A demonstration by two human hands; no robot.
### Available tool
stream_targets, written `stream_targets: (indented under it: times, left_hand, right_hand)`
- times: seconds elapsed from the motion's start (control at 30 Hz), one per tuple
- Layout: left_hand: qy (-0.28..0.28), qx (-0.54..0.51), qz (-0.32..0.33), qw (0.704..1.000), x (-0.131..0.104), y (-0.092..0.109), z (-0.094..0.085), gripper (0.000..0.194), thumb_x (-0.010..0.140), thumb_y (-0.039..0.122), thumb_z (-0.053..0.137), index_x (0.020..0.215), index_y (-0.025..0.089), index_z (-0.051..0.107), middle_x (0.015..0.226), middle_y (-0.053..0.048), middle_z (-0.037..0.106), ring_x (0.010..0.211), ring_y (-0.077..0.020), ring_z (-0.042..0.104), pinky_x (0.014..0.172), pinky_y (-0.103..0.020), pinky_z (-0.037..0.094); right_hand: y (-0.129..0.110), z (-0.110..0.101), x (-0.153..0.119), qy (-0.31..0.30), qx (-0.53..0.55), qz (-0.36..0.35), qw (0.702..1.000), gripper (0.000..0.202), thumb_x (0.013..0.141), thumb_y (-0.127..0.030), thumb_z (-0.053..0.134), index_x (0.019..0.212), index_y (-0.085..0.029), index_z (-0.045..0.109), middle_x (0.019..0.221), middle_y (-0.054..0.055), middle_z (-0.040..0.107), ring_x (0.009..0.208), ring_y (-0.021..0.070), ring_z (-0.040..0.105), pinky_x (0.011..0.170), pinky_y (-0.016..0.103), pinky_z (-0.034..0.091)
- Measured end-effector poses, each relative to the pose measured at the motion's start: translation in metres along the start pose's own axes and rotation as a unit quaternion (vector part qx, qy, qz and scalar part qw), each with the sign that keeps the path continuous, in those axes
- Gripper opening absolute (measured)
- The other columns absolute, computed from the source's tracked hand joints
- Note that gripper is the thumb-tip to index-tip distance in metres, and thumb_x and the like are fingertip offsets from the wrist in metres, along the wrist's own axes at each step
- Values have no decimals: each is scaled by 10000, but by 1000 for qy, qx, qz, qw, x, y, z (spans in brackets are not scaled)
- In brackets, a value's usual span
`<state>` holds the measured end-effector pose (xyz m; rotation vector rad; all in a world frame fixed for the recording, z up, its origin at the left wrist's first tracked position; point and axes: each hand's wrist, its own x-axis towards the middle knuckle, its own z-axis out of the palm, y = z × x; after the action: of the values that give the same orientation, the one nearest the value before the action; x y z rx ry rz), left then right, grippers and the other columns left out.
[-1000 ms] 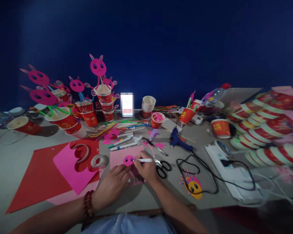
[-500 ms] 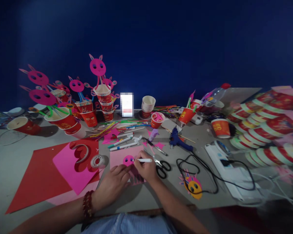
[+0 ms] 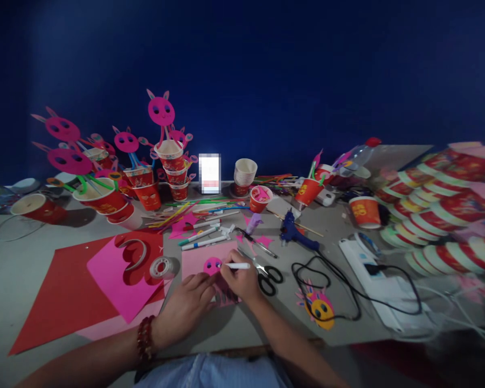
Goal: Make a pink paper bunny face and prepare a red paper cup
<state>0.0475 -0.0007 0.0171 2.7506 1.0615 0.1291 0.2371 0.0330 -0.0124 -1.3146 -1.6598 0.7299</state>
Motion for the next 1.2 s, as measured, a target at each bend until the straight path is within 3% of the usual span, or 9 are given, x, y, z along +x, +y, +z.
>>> stream_targets:
  times: [1.2]
  left_hand:
    - [-4, -3, -1, 1000, 1, 1, -1, 195, 981, 299, 583, 1100, 155, 638, 1310, -120, 641, 1184, -256, 560, 943, -395, 462]
  right_hand:
    - [-3, -1, 1, 13, 1, 7, 1000, 201, 827, -170, 535, 661, -245, 451, 566, -64, 444, 531, 137, 426, 531, 253, 346]
